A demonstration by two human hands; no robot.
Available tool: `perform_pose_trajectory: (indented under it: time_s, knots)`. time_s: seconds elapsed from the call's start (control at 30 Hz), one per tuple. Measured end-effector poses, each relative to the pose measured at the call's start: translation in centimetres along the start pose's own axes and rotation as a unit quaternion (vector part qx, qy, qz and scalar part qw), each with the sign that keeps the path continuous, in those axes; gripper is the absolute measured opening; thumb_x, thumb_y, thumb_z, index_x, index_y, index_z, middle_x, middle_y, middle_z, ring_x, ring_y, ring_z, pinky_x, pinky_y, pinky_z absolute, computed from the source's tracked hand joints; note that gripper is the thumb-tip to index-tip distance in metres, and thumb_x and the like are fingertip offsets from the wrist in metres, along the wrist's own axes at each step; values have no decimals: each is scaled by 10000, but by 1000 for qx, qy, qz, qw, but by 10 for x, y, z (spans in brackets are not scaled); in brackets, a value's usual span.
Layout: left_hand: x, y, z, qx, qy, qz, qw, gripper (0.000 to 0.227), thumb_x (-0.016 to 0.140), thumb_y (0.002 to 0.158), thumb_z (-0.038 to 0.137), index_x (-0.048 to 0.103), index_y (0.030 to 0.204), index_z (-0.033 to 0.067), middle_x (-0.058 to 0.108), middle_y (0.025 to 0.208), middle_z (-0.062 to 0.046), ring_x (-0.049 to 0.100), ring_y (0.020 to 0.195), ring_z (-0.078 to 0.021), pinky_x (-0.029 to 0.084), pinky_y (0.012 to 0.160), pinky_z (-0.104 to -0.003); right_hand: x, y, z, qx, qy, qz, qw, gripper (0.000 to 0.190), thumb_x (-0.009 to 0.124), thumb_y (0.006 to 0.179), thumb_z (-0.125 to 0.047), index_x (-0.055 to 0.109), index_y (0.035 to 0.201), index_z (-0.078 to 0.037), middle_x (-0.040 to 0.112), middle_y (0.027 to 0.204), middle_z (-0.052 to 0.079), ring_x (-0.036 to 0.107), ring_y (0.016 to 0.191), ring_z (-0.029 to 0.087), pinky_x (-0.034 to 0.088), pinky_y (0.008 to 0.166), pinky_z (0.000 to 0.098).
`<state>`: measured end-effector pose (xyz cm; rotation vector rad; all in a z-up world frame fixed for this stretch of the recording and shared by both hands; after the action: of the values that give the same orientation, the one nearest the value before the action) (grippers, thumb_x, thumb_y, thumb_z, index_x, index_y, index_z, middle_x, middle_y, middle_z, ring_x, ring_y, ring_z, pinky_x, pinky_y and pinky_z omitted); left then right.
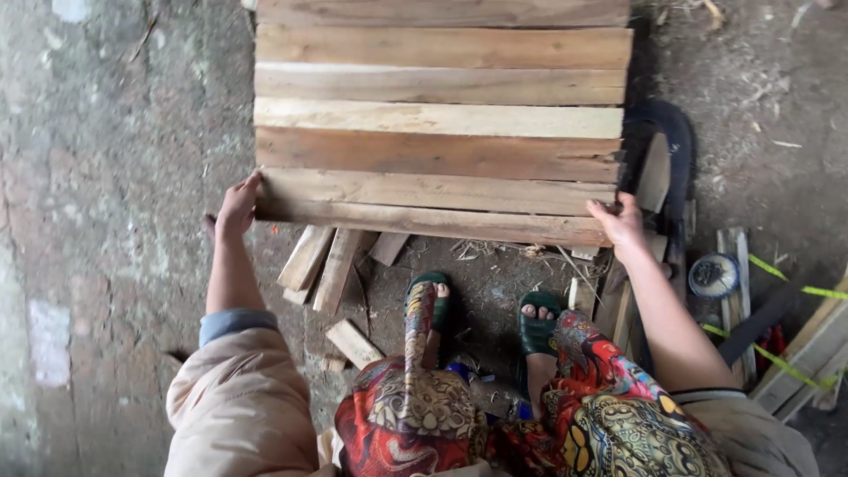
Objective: Assembling a wooden panel by aligning planks and nailing them together manually.
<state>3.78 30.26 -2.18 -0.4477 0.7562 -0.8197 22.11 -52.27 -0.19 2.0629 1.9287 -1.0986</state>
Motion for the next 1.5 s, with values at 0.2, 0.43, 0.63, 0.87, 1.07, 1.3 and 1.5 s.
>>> perform_pose_trajectory:
  time_s: [0.2,0.43,0.63,0.87,1.07,1.3,1.5]
  knots:
    - [-5,-6,17,7,-10,-25,1000,718,601,1031,590,534,1363,-43,491,1372,-327,515,1278,-477,385,1069,-625,8,-8,-12,4,21,8,1000,716,946,842,-387,612,1349,-5,645,973,143,660,911,221,539,804,359]
    - [6,28,-6,88,56,61,993,653,645,1062,620,694,1215,-13,678,1124,-261,616,1144,-377,478,964,-519,12,-7,-7,28,23,23,999,673,924,849,-449,651,1322,-57,676,972,134,694,942,223,545,824,370]
    - [9,23,-3,50,32,85,995,617,652,1068,577,657,1296,4,658,1191,-287,591,1211,-435,470,989,-560,13,7,8,69,59,69,994,634,859,915,-575,703,1240,-53,719,1019,188,713,1006,281,548,830,375]
    - [9,3,1,8,1,93,996,617,717,1024,591,649,1338,64,615,1294,-289,538,1275,-487,392,1003,-678,8,10,-9,82,65,101,989,541,845,910,-540,732,1194,-93,742,1038,149,718,1024,285,549,844,382]
    - [27,-55,13,-36,-13,80,996,630,692,1062,514,573,1395,-7,521,1370,-369,476,1332,-513,318,1086,-681,-22,30,-32,89,77,115,986,537,830,906,-605,752,1154,-136,745,1060,132,712,1050,286,545,869,402]
    - [79,-146,39,-57,-104,88,989,745,731,1022,462,482,1391,-135,446,1404,-434,426,1369,-540,285,1129,-659,-51,101,-38,80,77,100,989,487,793,928,-576,765,1129,-133,738,1094,131,695,1076,264,522,898,410]
    - [71,-102,-13,-34,-150,86,984,695,770,1016,469,543,1325,-110,553,1284,-397,564,1225,-521,432,1006,-667,-45,136,-4,86,70,67,992,530,781,920,-606,759,1148,-128,722,1141,169,664,1162,344,513,940,446]
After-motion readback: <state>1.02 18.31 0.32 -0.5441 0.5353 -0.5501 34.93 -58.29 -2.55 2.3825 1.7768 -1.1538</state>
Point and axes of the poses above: each hand's wrist, its own y-axis towards the middle knuckle, its own x-axis out of the palm, z = x × y, the point moved 6 cm from there along y, towards the middle knuckle
